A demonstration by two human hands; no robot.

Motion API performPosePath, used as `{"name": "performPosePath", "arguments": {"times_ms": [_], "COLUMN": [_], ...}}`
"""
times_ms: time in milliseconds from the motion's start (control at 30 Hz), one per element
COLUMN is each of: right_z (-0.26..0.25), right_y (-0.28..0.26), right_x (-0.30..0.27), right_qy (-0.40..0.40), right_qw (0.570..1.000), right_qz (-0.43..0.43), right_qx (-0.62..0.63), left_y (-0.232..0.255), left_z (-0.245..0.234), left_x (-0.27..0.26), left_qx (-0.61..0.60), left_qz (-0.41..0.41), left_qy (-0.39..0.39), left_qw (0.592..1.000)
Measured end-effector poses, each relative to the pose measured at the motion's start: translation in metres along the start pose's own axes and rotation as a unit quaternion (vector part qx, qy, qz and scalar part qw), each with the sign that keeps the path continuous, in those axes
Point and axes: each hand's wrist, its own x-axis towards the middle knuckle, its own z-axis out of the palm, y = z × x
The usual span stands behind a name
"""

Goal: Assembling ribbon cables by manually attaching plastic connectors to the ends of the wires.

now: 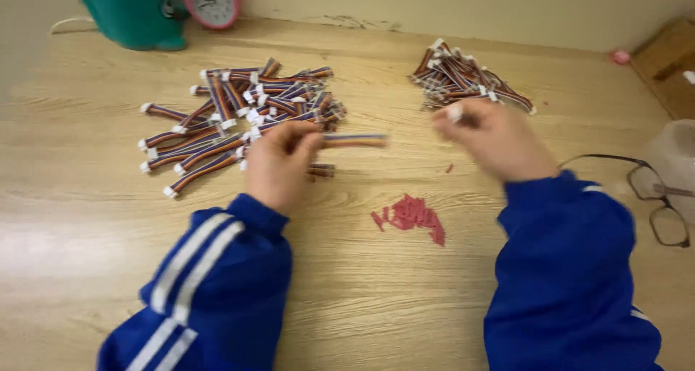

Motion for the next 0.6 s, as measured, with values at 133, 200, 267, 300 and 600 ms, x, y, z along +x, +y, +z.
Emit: {"name": "performPosePath", "arguments": {"times_ms": [133, 200, 267, 300, 600], "right_z": [-0.007, -0.001, -0.005, -0.008, 0.005], "right_y": [0.093, 0.12, 0.131, 0.137, 0.111], "right_x": [0.028, 0.034, 0.035, 0.036, 0.02], "right_qy": [0.037, -0.014, -0.001, 0.01, -0.05], "right_qw": [0.981, 0.966, 0.962, 0.959, 0.981], "right_qz": [0.09, 0.139, 0.161, 0.178, 0.05], "right_qx": [-0.17, -0.219, -0.221, -0.222, -0.18], "left_y": [0.003, 0.001, -0.004, -0.007, -0.009], "left_z": [-0.019, -0.028, -0.035, -0.038, -0.038], "left_x": [0.003, 0.004, 0.007, 0.009, 0.004], "left_qx": [0.072, 0.171, 0.203, 0.234, 0.27], "left_qz": [-0.037, -0.015, -0.016, -0.018, 0.186], "left_qy": [0.035, 0.067, 0.069, 0.076, 0.173], "left_qw": [0.996, 0.983, 0.977, 0.969, 0.929]}}
